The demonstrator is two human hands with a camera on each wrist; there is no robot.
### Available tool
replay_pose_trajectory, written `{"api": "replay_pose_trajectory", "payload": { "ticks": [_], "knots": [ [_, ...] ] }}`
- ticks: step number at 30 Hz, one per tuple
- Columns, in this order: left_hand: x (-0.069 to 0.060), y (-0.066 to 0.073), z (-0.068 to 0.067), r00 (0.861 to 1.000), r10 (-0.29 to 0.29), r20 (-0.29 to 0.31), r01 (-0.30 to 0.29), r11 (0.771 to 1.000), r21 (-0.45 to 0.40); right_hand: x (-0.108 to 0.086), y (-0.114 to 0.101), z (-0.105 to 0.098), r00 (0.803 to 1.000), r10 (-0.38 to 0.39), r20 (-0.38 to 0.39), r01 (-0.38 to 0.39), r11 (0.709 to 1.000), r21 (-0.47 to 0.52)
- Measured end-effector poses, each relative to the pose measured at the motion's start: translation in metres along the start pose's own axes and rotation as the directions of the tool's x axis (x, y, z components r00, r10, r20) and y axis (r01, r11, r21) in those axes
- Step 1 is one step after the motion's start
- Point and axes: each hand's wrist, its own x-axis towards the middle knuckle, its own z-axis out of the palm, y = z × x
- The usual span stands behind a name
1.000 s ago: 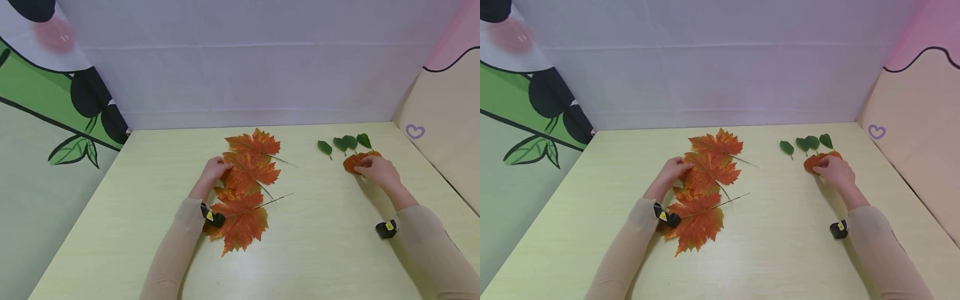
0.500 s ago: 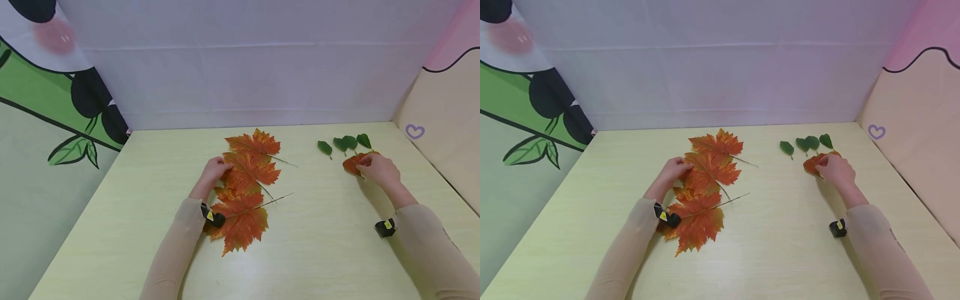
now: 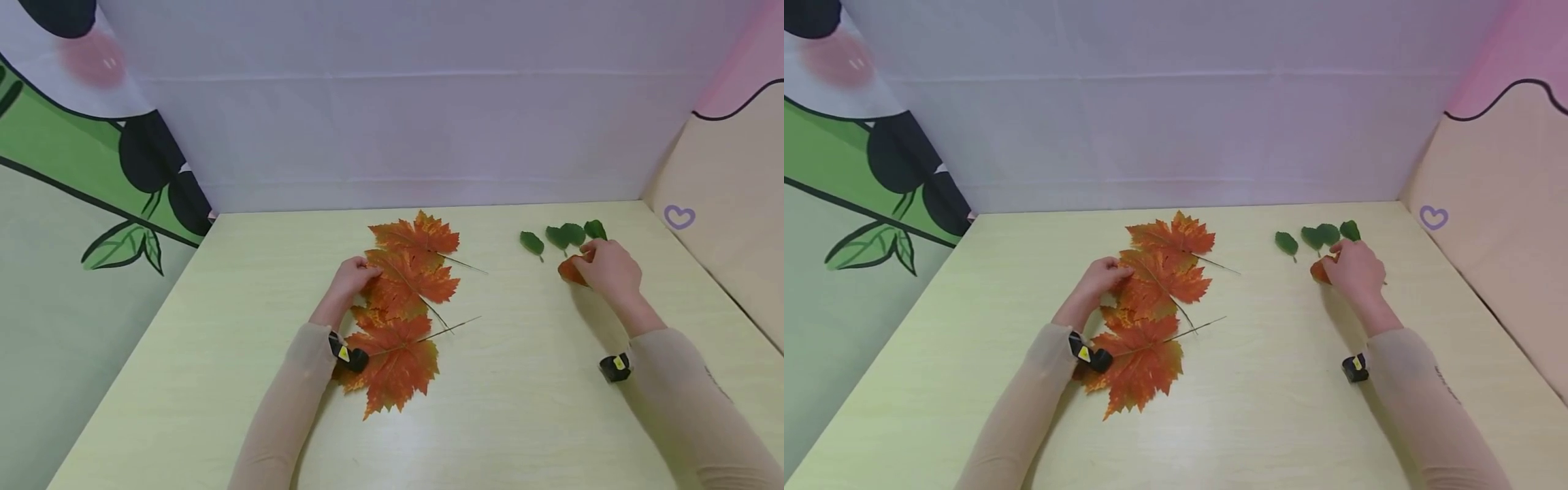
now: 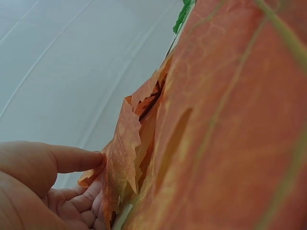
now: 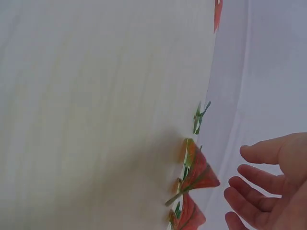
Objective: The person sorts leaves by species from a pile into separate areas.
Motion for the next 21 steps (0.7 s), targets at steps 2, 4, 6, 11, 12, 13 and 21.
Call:
{"api": "replay_pose_trajectory", "payload": {
  "ticks": [2,4,6,11,12,13,21],
  "knots": [
    [0.000,0.000,0.001,1.000,-0.006,0.002,0.006,1.000,0.000,0.002,-0.009,0.001,1.000,-0.020,-0.002,0.020,1.000,0.012],
    [0.000,0.000,0.001,1.000,-0.012,0.001,0.012,1.000,0.000,0.005,-0.018,0.004,0.999,-0.040,0.012,0.040,0.999,0.029],
    [0.000,0.000,0.001,1.000,-0.015,-0.001,0.015,1.000,0.002,0.008,-0.028,0.008,0.997,-0.065,0.042,0.062,0.997,0.050],
    [0.000,0.001,0.000,1.000,-0.023,-0.002,0.023,1.000,0.005,0.019,-0.054,0.025,0.985,-0.122,0.121,0.111,0.990,0.089],
    [0.000,0.001,0.000,1.000,-0.023,0.000,0.023,1.000,0.006,0.022,-0.059,0.029,0.982,-0.131,0.135,0.119,0.988,0.095],
    [0.000,0.001,0.000,1.000,-0.023,0.001,0.023,1.000,0.005,0.024,-0.064,0.033,0.980,-0.138,0.147,0.124,0.987,0.098],
    [0.000,0.001,0.000,1.000,-0.015,0.007,0.015,1.000,0.004,0.046,-0.100,0.055,0.962,-0.160,0.222,0.151,0.987,0.058]
  ]
}}
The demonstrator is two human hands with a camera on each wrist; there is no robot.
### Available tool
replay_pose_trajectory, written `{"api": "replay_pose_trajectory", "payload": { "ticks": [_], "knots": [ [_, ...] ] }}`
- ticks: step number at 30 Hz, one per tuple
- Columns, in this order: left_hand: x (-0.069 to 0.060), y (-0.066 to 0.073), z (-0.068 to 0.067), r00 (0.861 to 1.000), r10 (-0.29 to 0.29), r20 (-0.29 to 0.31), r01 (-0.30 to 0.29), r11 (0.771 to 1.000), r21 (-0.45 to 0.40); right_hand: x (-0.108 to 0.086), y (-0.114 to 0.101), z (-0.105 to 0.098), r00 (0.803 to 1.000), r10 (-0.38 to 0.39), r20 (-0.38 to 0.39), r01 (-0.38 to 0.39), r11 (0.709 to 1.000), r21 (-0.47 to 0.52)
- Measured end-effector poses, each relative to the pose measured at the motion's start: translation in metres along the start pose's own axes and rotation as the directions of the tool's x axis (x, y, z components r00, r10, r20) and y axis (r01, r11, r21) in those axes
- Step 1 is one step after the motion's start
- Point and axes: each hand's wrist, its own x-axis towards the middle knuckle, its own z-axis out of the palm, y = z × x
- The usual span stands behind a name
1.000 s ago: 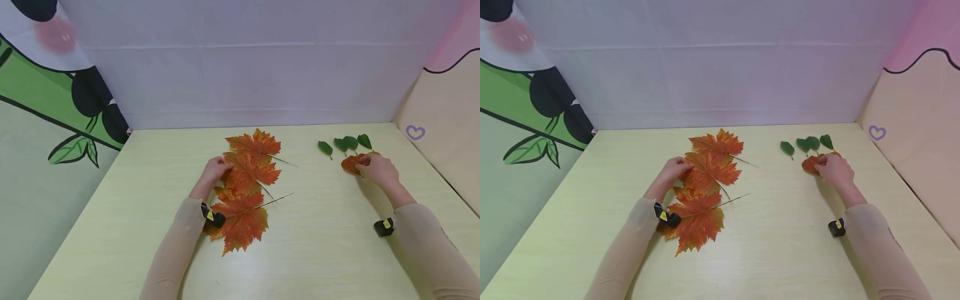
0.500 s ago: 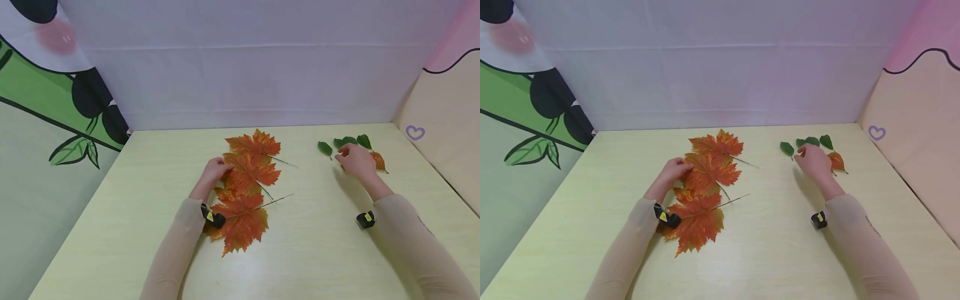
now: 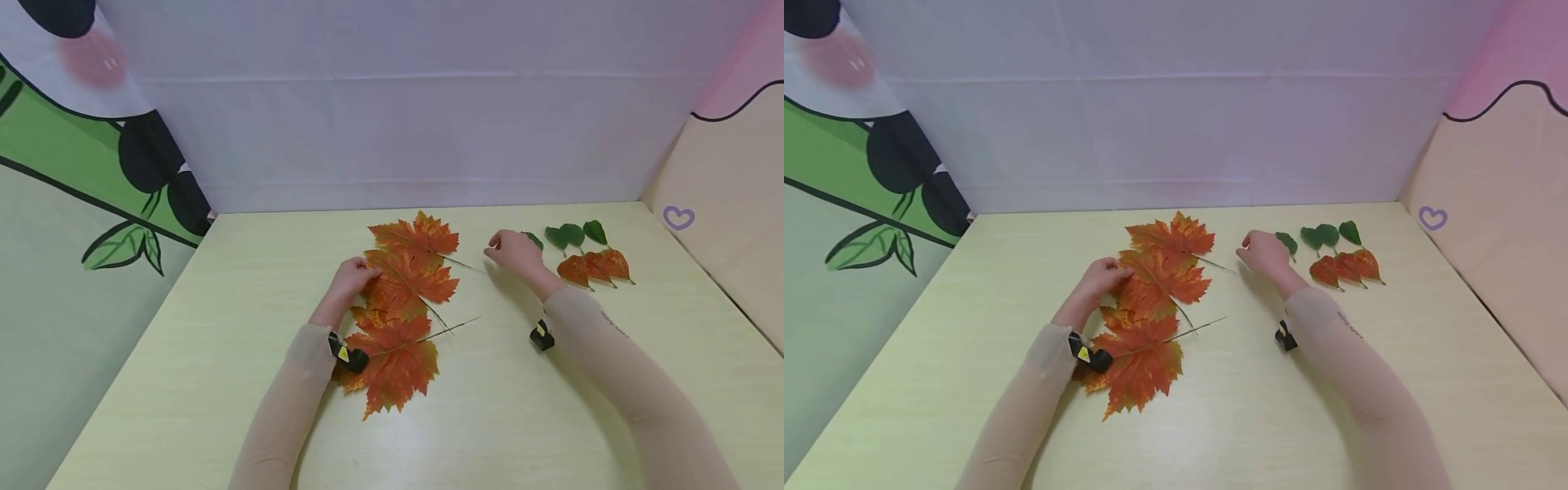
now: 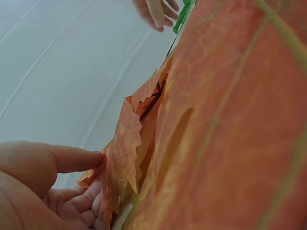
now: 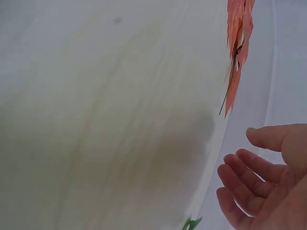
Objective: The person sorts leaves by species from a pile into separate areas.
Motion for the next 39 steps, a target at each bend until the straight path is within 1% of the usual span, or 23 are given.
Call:
{"api": "replay_pose_trajectory", "payload": {
  "ticks": [4,10,12,16,21,24,27,29,32,34,35,37,39],
  "knots": [
    [-0.001,0.000,-0.001,1.000,0.001,-0.002,-0.001,1.000,-0.002,0.016,-0.014,0.008,0.999,-0.013,0.036,0.013,1.000,0.005],
    [0.000,-0.001,0.000,1.000,-0.019,0.000,0.019,1.000,-0.016,0.032,-0.034,0.022,0.997,-0.053,0.051,0.049,0.995,0.084],
    [0.001,-0.001,-0.001,1.000,-0.020,0.004,0.020,1.000,-0.024,0.036,-0.040,0.025,0.997,-0.055,0.062,0.049,0.995,0.089],
    [0.000,-0.001,-0.001,1.000,-0.017,0.007,0.018,0.999,-0.038,0.043,-0.051,0.029,0.996,-0.021,0.090,0.012,0.995,0.099],
    [-0.001,-0.001,-0.001,1.000,-0.010,0.003,0.010,0.999,-0.035,0.047,-0.059,0.030,0.995,0.035,0.095,-0.047,0.990,0.133],
    [-0.001,0.000,-0.001,1.000,-0.008,0.003,0.008,0.999,-0.033,0.049,-0.063,0.033,0.995,0.055,0.080,-0.062,0.994,0.087],
    [-0.001,-0.001,0.000,1.000,-0.024,0.008,0.024,0.999,-0.034,0.050,-0.065,0.037,0.996,0.058,0.066,-0.057,0.998,-0.012],
    [-0.002,-0.001,0.000,0.999,-0.030,0.011,0.031,0.999,-0.036,0.050,-0.066,0.040,0.998,0.051,0.049,-0.047,0.996,-0.075],
    [-0.002,-0.001,0.000,1.000,-0.024,0.009,0.025,0.999,-0.036,0.050,-0.069,0.041,0.999,0.044,0.011,-0.042,0.993,-0.109],
    [-0.001,0.000,0.000,1.000,-0.020,0.007,0.020,0.999,-0.035,0.050,-0.070,0.041,0.999,0.046,-0.010,-0.046,0.995,-0.091],
    [-0.001,0.000,0.000,1.000,-0.021,0.006,0.021,0.999,-0.037,0.049,-0.070,0.040,0.998,0.055,-0.015,-0.056,0.996,-0.065],
    [-0.001,0.001,0.000,1.000,-0.025,0.004,0.025,0.999,-0.033,0.048,-0.069,0.039,0.997,0.080,-0.016,-0.080,0.997,0.004],
    [-0.001,0.002,-0.001,1.000,-0.030,0.004,0.030,0.999,-0.030,0.047,-0.066,0.039,0.994,0.107,-0.009,-0.106,0.991,0.083]
  ]
}}
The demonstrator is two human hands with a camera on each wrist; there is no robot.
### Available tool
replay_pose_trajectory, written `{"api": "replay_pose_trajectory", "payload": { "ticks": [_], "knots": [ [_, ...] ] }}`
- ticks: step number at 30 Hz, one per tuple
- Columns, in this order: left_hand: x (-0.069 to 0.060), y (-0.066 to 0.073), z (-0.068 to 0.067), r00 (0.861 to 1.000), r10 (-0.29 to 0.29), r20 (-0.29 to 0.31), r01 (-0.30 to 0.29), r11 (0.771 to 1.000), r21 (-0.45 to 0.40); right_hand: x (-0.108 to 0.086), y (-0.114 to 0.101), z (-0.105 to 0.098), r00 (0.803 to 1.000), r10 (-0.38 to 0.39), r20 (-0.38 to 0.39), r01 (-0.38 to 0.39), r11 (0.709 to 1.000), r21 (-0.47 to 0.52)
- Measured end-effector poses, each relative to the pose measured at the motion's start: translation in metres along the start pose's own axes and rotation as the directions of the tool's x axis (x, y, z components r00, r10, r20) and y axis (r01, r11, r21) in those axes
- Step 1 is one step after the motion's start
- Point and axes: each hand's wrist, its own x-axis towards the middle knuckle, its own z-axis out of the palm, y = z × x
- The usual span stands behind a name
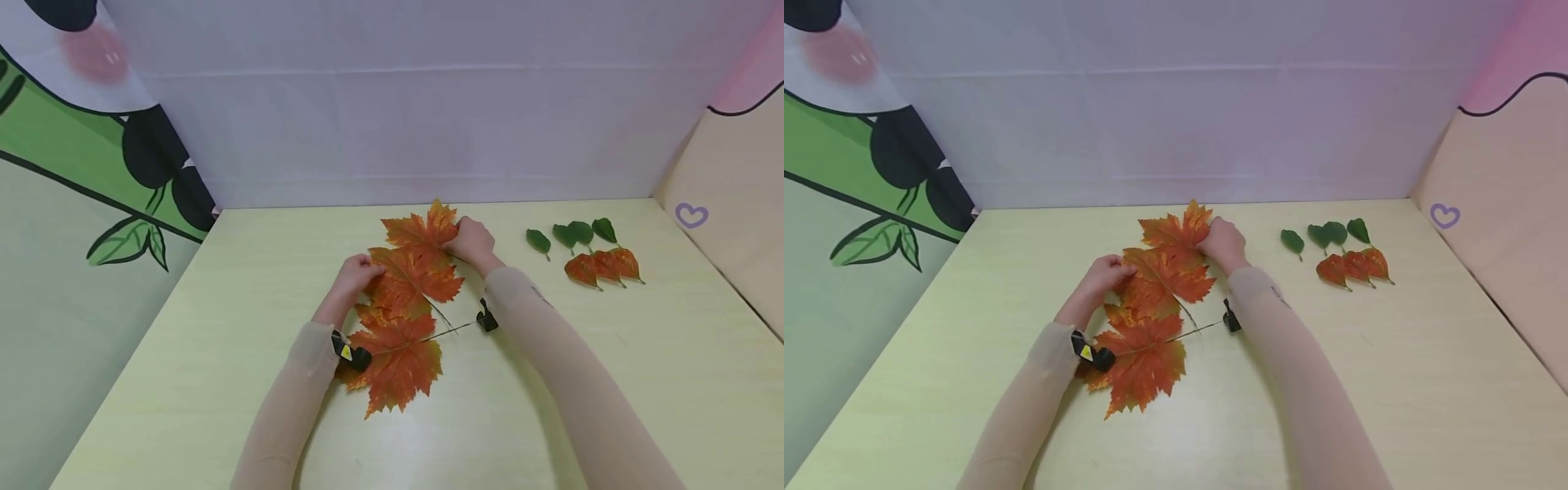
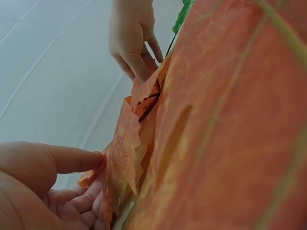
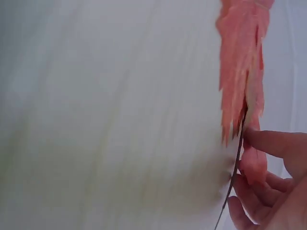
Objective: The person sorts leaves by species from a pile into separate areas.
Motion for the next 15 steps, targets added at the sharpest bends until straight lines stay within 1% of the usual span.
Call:
{"api": "replay_pose_trajectory", "payload": {
  "ticks": [4,7,9,12,15],
  "knots": [
    [-0.002,0.001,-0.001,1.000,-0.011,0.004,0.011,1.000,-0.006,-0.003,0.007,-0.003,0.999,0.044,0.019,-0.046,0.986,0.159],
    [-0.003,0.002,-0.001,1.000,-0.012,0.011,0.013,1.000,-0.022,-0.005,0.012,-0.007,0.998,0.057,0.032,-0.064,0.962,0.267],
    [-0.002,0.003,-0.002,1.000,-0.013,0.014,0.014,0.999,-0.030,-0.006,0.016,-0.008,0.997,0.070,0.040,-0.079,0.938,0.339],
    [-0.001,0.002,-0.002,1.000,-0.017,0.014,0.018,0.999,-0.041,-0.008,0.022,-0.010,0.993,0.102,0.066,-0.121,0.883,0.453],
    [-0.001,0.001,-0.003,0.999,-0.021,0.026,0.023,0.997,-0.079,-0.012,0.027,-0.013,0.986,0.138,0.094,-0.166,0.846,0.506]
  ]
}}
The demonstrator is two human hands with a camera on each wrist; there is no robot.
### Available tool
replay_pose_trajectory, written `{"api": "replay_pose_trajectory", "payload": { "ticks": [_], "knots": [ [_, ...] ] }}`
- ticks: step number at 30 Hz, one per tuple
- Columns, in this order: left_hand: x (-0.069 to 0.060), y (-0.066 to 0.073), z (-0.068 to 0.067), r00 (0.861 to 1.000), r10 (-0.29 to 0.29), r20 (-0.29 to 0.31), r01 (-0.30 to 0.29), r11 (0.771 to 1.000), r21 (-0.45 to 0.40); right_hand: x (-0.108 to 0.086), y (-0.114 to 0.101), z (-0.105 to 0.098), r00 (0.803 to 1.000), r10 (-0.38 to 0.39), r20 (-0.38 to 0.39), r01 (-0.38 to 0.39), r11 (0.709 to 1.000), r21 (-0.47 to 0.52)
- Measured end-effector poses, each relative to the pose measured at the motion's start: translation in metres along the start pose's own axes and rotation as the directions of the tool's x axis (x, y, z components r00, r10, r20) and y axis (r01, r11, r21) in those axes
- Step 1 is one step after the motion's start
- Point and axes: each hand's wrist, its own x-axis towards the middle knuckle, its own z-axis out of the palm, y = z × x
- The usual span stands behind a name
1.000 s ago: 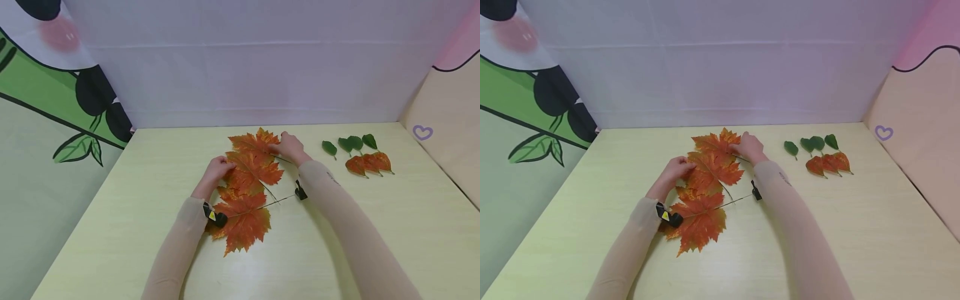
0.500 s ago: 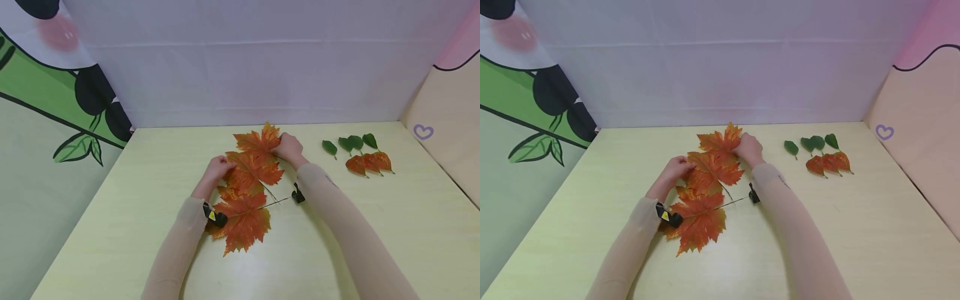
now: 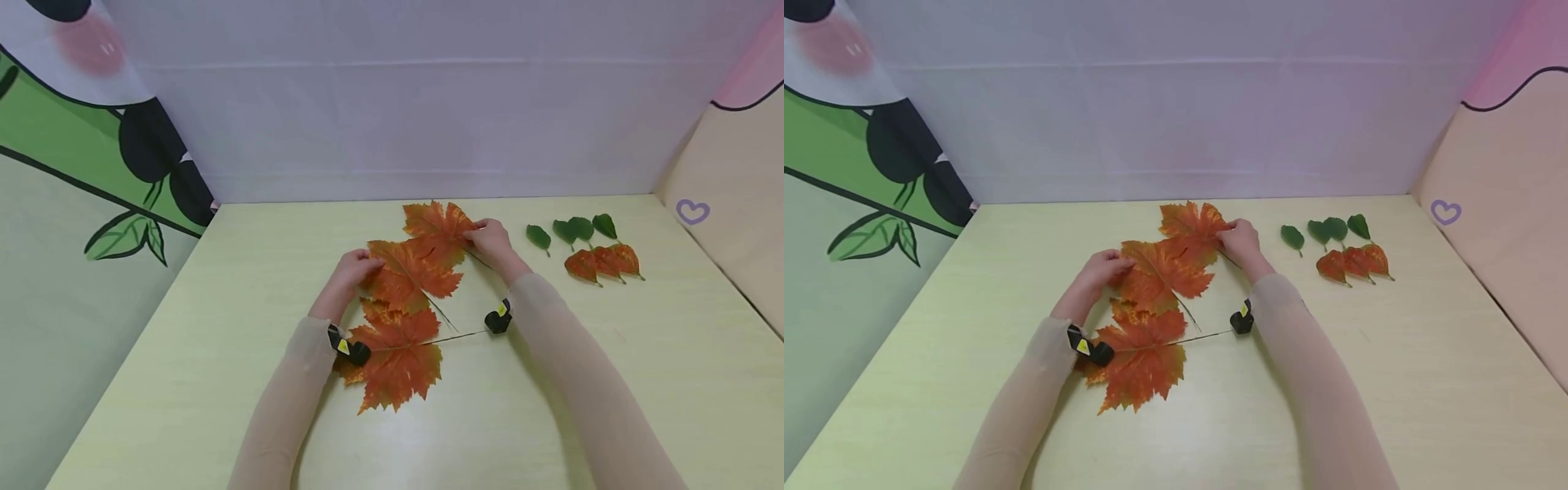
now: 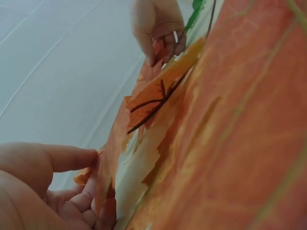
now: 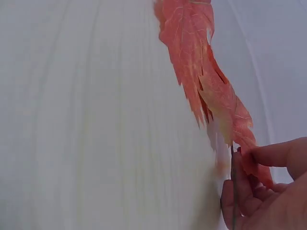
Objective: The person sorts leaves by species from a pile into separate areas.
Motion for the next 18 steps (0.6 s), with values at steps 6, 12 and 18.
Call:
{"api": "replay_pose_trajectory", "payload": {
  "ticks": [6,12,18],
  "knots": [
    [0.003,0.000,-0.011,0.998,-0.004,0.061,0.013,0.989,-0.147,-0.007,0.006,-0.011,0.999,0.030,0.018,-0.031,0.995,0.096],
    [0.009,0.000,-0.026,0.988,-0.015,0.153,0.052,0.969,-0.242,-0.007,0.016,-0.015,0.996,0.038,0.085,-0.057,0.971,0.231],
    [0.016,0.002,-0.040,0.981,-0.006,0.193,0.042,0.983,-0.181,-0.011,0.022,-0.019,0.997,0.009,0.082,-0.026,0.978,0.207]
  ]
}}
